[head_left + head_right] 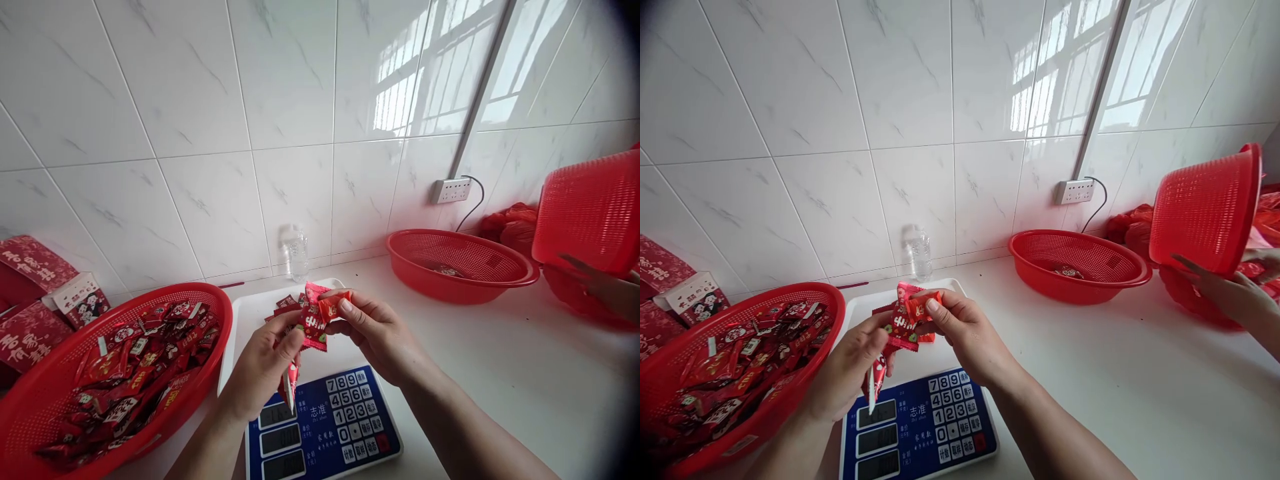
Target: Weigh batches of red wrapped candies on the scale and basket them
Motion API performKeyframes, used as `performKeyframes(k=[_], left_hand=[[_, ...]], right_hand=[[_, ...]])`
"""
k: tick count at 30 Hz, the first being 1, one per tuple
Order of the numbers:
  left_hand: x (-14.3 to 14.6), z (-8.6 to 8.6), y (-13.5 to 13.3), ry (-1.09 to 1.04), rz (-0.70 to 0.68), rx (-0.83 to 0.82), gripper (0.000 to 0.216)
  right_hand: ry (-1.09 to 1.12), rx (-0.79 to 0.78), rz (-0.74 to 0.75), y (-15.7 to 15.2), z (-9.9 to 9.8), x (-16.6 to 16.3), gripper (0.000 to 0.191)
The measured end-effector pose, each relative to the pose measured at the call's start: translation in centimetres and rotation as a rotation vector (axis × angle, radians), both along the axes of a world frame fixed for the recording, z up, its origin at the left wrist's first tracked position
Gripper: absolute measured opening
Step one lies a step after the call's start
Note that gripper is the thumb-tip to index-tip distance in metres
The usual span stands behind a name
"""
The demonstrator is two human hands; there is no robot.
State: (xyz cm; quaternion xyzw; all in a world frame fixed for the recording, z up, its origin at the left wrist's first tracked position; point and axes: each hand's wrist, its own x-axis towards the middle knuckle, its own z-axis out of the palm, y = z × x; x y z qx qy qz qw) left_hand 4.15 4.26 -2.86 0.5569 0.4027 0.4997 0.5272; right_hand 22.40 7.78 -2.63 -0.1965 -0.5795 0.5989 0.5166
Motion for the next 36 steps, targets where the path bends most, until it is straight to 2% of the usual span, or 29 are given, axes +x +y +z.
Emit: performKeyframes(k=[4,7,10,13,17,20,28,34,36], left_hand=[[0.0,0.6,-0.1,0.257,0.086,0.194,0.025],[0.0,0.9,-0.2,0.389,0.131,0.303,0.023],[0.0,0.9,-0.3,0.454,0.167,0.322,0.025],[0.1,0.7,-0.2,0.448,0.135,0.276,0.029],[0.4,0.5,0.0,0.388,0.002,0.329,0.029],[0.4,0.2,-0.1,0.355,-0.029,0.292,0.027],[-0.2,-0.1,-0.2,0.272,-0.042,0.064,0.039],[-0.3,-0.4,0.0,0.195,-0.008,-0.007,0.04],[-0.5,-0.3,0.1,0.137,0.025,-0.027,0.04]], right_hand=[[-0.094,0.124,0.015,-0.3,0.5,0.2,0.021],[-0.19,0.237,0.064,-0.5,1.2,0.4,0.018],[-0.23,0.232,0.074,-0.5,1.3,0.4,0.02],[-0.205,0.169,0.01,-0.3,0.9,0.3,0.023],[-0.143,0.13,0.022,-0.3,0.2,0.0,0.025],[-0.121,0.101,0.021,-0.2,-0.1,-0.3,0.028],[-0.038,0.066,0.032,-0.1,0.1,-0.3,0.024],[-0.037,0.093,0.047,-0.2,0.1,-0.2,0.022],[-0.043,0.087,0.008,-0.2,0.1,0.0,0.02]])
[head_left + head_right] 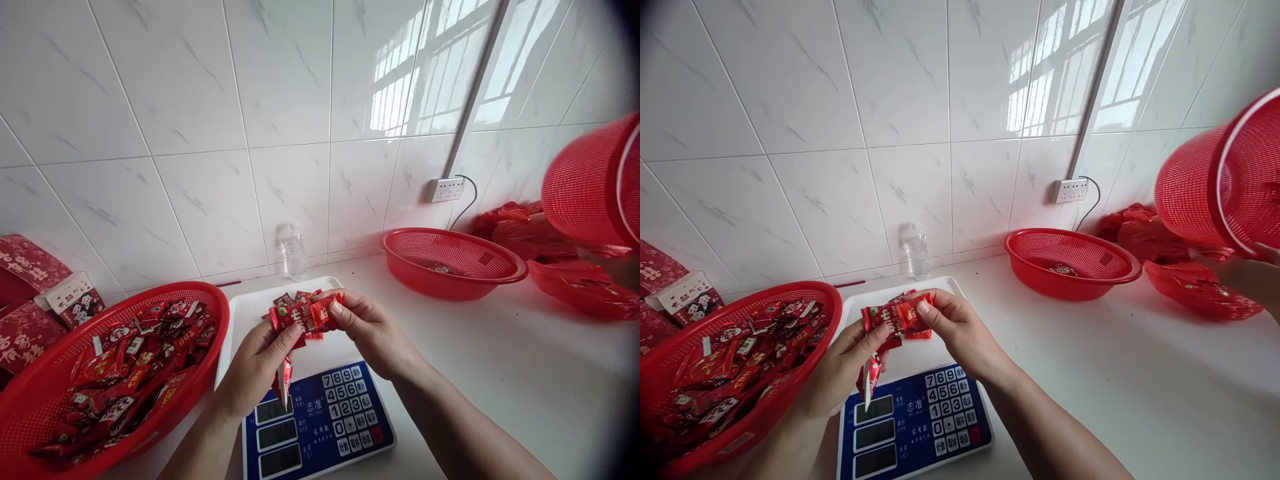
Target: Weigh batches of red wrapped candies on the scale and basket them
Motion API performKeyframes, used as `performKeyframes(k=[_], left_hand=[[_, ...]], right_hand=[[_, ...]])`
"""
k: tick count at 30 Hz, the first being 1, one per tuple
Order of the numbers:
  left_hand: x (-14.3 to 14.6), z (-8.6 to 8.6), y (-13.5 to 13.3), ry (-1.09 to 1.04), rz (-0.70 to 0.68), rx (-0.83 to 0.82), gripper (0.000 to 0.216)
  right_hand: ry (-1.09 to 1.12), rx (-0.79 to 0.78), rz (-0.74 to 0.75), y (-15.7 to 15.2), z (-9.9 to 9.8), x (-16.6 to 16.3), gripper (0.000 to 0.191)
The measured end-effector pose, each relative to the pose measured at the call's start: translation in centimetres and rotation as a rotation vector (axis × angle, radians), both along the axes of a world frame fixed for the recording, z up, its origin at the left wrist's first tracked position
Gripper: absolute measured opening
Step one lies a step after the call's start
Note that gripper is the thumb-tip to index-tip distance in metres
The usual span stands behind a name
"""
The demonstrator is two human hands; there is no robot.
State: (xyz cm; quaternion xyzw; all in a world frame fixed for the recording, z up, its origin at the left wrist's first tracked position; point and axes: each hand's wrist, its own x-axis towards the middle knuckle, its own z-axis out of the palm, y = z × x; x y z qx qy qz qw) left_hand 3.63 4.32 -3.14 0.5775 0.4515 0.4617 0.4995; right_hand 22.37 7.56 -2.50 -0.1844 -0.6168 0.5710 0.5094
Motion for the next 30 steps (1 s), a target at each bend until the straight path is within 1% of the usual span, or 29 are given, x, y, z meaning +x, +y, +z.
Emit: performKeyframes(k=[2,5,8,11,15,18,20,23,28,30], left_hand=[[-0.4,0.3,0.2,-0.092,0.099,-0.003,0.038],[-1.3,1.0,0.5,-0.27,0.272,0.033,0.035],[-2.1,1.9,0.7,-0.39,0.34,0.061,0.032],[-2.4,2.4,0.7,-0.424,0.353,0.074,0.03],[-2.2,2.4,0.7,-0.396,0.329,0.097,0.03],[-1.9,2.2,0.8,-0.377,0.321,0.098,0.031],[-1.9,2.1,0.8,-0.362,0.316,0.094,0.032],[-1.9,2.1,0.7,-0.338,0.315,0.09,0.035],[-1.8,2.1,0.6,-0.324,0.318,0.085,0.036],[-1.8,2.1,0.6,-0.322,0.32,0.076,0.036]], right_hand=[[-0.004,0.003,-0.093,0.1,0.1,0.4,0.019],[-0.002,0.056,-0.265,0.4,0.4,1.2,0.021],[-0.035,0.159,-0.393,0.5,1.0,2.1,0.023],[-0.15,0.308,-0.552,0.0,1.7,2.9,0.022],[-0.303,0.556,-0.839,-1.2,2.4,4.1,0.021],[-0.359,0.665,-1.049,-2.0,2.9,5.2,0.024],[-0.403,0.699,-1.184,-2.3,3.3,5.9,0.023],[-0.482,0.705,-1.337,-2.2,3.9,7.1,0.021],[-0.578,0.679,-1.559,-1.3,4.4,9.1,0.023],[-0.611,0.642,-1.61,-0.9,4.3,10.1,0.024]])
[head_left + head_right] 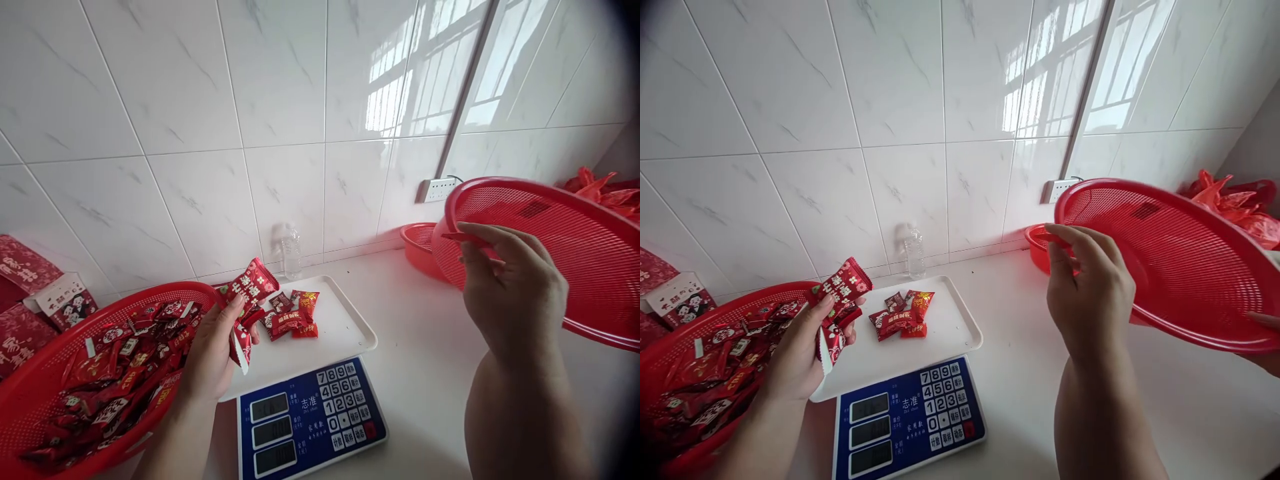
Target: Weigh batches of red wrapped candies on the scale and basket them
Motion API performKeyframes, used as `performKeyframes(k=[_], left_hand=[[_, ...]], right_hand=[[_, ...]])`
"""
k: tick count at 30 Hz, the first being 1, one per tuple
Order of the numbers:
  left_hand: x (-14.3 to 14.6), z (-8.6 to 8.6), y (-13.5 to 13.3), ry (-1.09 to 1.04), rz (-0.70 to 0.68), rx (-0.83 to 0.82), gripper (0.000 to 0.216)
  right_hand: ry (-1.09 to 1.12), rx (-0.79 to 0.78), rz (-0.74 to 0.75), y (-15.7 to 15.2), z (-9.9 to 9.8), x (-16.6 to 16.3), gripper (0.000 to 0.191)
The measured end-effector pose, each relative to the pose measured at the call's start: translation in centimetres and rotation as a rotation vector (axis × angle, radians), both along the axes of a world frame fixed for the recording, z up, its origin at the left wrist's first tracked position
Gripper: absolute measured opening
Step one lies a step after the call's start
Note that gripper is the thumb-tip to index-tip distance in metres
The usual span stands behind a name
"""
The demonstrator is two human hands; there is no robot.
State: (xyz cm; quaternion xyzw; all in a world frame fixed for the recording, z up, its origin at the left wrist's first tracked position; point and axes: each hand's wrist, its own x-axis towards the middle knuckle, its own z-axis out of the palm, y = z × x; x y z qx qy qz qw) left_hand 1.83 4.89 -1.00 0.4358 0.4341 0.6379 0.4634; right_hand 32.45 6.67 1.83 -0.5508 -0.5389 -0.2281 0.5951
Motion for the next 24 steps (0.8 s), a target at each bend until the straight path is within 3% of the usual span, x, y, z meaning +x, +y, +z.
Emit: performKeyframes(k=[8,13,18,21,24], left_hand=[[0.0,-0.2,0.1,-0.002,-0.006,-0.006,0.038],[0.0,-0.4,0.1,0.036,-0.011,-0.033,0.038],[0.2,-0.3,0.1,0.038,-0.019,-0.039,0.041],[0.2,-0.3,0.0,0.043,-0.025,-0.035,0.042],[0.1,-0.4,0.0,0.071,-0.036,-0.034,0.04]], right_hand=[[0.047,-0.209,0.004,3.3,-1.5,3.3,0.031],[0.006,-0.602,-0.022,6.2,-2.9,3.5,0.042],[-0.157,-0.886,0.215,6.3,-4.0,0.8,0.046],[-0.274,-1.027,0.371,6.3,-4.8,-1.2,0.028],[-0.323,-1.036,0.406,6.7,-5.6,-2.3,0.018]])
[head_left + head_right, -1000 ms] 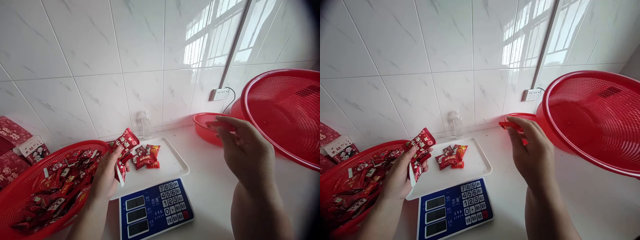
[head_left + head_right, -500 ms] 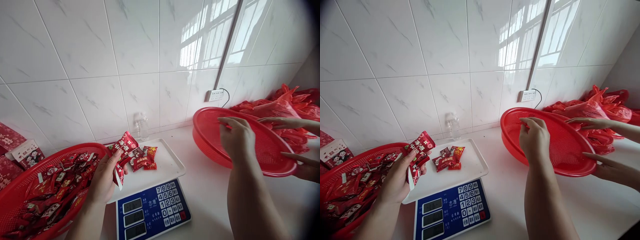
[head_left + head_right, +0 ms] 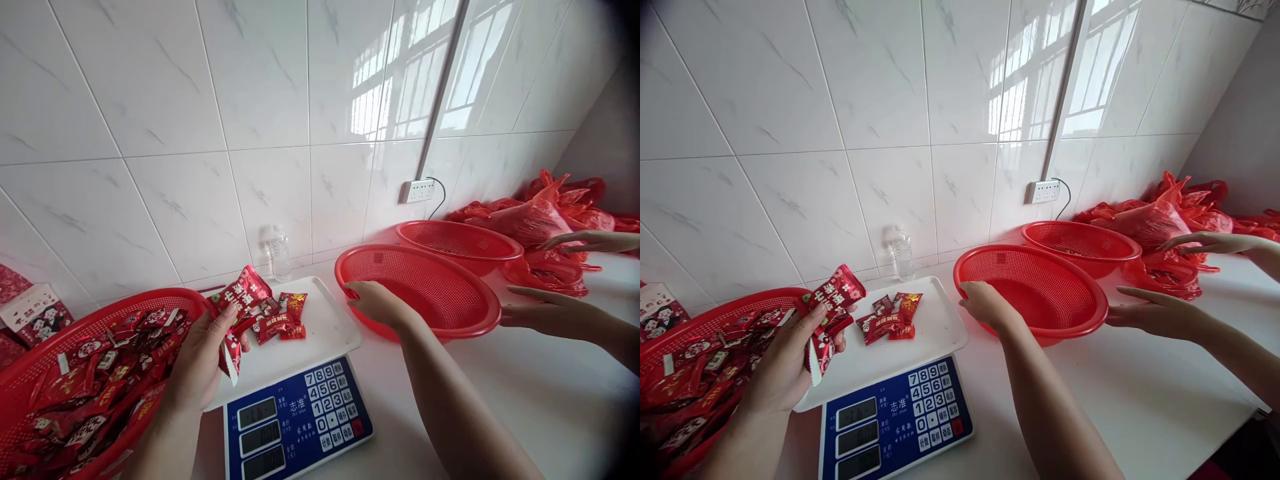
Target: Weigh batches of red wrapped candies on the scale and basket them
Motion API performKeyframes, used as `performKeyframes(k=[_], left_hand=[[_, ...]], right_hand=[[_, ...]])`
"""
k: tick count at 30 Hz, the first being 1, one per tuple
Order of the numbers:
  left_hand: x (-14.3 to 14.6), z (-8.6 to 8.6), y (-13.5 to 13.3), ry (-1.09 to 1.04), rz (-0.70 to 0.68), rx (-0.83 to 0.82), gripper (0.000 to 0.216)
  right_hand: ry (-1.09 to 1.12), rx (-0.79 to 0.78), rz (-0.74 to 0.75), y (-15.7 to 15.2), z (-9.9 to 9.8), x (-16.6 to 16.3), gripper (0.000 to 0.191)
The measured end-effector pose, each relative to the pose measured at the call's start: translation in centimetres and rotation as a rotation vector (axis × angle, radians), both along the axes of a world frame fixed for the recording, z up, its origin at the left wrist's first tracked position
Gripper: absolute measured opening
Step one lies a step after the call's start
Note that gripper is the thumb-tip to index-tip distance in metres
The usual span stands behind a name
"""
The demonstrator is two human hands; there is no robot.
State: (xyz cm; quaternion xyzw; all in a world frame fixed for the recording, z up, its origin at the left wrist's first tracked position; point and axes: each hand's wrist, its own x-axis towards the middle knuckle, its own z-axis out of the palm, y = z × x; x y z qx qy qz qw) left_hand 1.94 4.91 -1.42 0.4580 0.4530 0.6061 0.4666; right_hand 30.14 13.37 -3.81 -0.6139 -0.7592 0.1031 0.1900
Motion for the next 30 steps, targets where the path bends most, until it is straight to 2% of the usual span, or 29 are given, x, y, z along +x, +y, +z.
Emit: performKeyframes(k=[4,8,9,12,14,16,18,21,24,27,30], left_hand=[[0.1,-0.2,-0.2,0.068,-0.044,-0.012,0.039],[0.7,-0.4,-0.6,0.271,-0.111,-0.035,0.036],[1.0,-0.5,-0.6,0.313,-0.14,-0.028,0.031],[1.7,-0.6,-0.7,0.394,-0.231,0.025,0.016],[2.0,-0.7,-0.7,0.427,-0.259,0.061,0.017],[2.0,-0.7,-0.6,0.443,-0.223,0.111,0.017],[1.8,-0.6,-0.4,0.456,-0.141,0.156,0.02],[0.9,-0.5,0.0,0.488,-0.026,0.13,0.029],[-0.1,-0.6,0.3,0.485,0.014,0.048,0.042],[-0.5,-0.8,0.5,0.436,0.034,0.056,0.053],[-0.3,-1.0,0.6,0.423,0.036,0.059,0.064]], right_hand=[[0.023,0.023,0.049,0.1,-0.1,-0.3,0.028],[0.147,0.084,0.127,-1.4,1.0,-1.6,0.033],[0.246,0.076,0.216,-2.0,1.3,-2.3,0.037],[0.61,-0.046,0.614,-4.0,1.8,-5.0,0.049],[0.725,-0.081,0.718,-5.0,1.7,-6.5,0.041],[0.746,-0.035,0.655,-5.2,1.4,-7.3,0.026],[0.72,0.061,0.528,-4.9,1.2,-7.2,0.019],[0.632,0.257,0.291,-3.7,1.3,-5.7,0.021],[0.498,0.41,0.07,-2.7,1.8,-3.3,0.022],[0.302,0.466,-0.141,-1.9,2.2,-0.9,0.023],[0.171,0.518,-0.225,-1.5,2.3,0.0,0.03]])
